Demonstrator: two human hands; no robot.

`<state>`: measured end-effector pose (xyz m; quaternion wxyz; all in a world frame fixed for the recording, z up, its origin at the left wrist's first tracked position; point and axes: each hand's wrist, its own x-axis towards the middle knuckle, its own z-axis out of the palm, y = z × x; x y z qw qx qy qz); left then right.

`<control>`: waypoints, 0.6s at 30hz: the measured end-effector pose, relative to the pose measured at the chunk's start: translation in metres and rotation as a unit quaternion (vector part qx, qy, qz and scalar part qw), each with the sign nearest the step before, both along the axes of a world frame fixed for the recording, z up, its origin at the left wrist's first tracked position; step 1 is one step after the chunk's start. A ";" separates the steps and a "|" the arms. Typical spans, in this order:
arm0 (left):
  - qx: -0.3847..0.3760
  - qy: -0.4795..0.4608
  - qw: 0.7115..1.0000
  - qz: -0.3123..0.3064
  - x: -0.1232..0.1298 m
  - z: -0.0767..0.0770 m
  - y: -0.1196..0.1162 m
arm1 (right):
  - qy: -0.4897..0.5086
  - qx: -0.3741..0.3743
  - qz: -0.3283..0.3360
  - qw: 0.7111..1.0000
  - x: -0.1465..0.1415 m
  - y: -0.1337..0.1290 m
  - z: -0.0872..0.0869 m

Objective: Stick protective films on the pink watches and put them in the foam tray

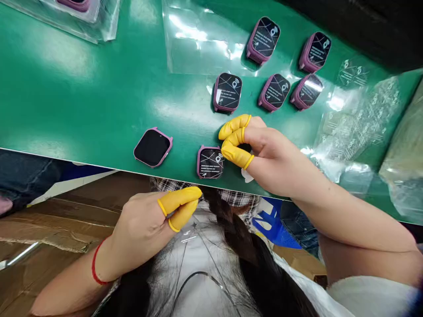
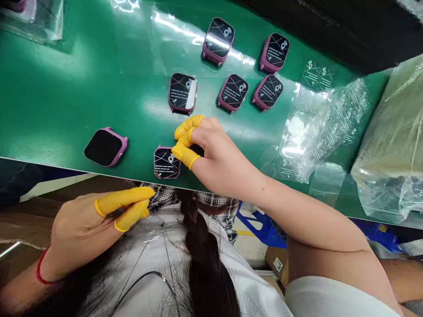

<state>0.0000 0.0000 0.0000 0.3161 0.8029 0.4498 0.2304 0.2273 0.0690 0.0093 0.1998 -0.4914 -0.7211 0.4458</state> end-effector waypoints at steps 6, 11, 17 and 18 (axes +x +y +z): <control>-0.005 0.006 1.000 -0.017 0.000 -0.005 0.001 | -0.014 -0.008 0.003 1.000 0.001 0.001 0.000; 0.006 0.008 1.000 -0.020 -0.001 -0.007 0.002 | -0.019 -0.001 0.003 1.000 0.000 0.000 0.001; 0.004 0.005 0.999 -0.031 -0.003 -0.007 0.001 | -0.028 -0.002 0.003 1.000 -0.001 0.001 0.001; 0.003 0.005 0.999 -0.033 -0.003 -0.007 0.002 | -0.029 0.000 0.003 1.000 0.000 0.001 0.002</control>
